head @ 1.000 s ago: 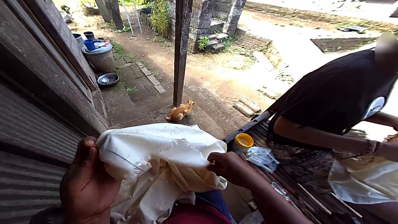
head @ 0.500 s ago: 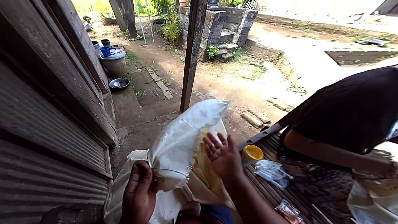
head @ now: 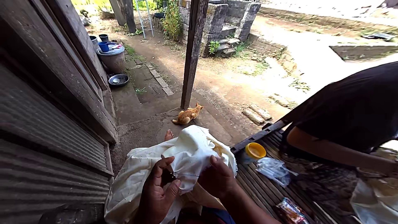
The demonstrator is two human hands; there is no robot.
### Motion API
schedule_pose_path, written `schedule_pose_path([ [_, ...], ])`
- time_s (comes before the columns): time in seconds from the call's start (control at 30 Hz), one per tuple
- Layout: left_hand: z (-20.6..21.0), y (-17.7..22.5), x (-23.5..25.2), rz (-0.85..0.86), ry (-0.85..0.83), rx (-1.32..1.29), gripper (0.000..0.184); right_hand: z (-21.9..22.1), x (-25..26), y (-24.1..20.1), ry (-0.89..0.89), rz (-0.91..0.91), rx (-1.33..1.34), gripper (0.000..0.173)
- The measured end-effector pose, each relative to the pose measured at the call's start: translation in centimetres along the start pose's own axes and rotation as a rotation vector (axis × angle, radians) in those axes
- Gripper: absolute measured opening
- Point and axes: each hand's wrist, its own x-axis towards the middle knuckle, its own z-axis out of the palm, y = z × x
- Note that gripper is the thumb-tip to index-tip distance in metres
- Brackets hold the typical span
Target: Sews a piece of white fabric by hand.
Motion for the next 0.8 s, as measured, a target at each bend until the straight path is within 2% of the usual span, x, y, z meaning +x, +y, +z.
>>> schedule_pose_path([
  [0.07,-0.1,-0.1,-0.1,0.065,-0.032,0.157,0.054,0.7,-0.4,-0.1,0.051,0.113,-0.061,0.050],
  [0.2,0.3,0.2,-0.2,0.125,-0.020,0.357,0.054,1.7,-0.5,0.2,0.100,0.062,-0.072,0.031],
  [0.3,0.3,0.2,-0.2,0.121,-0.013,0.375,0.053,1.5,-0.6,0.6,0.105,0.023,-0.042,0.031],
  [0.43,0.0,-0.1,-0.1,0.128,-0.040,0.338,0.034,1.7,-0.7,1.1,0.131,0.039,-0.001,0.030],
  [0.6,-0.3,0.1,0.3,0.107,-0.061,0.310,0.027,1.6,-0.8,1.3,0.113,0.044,0.022,0.030],
  [0.67,-0.1,0.1,0.4,0.114,-0.025,0.305,0.035,1.6,-0.9,1.4,0.101,0.039,0.029,0.030],
  [0.8,0.2,0.2,0.6,0.143,0.067,0.406,0.025,1.6,-1.2,1.6,0.081,0.024,0.044,0.030],
])
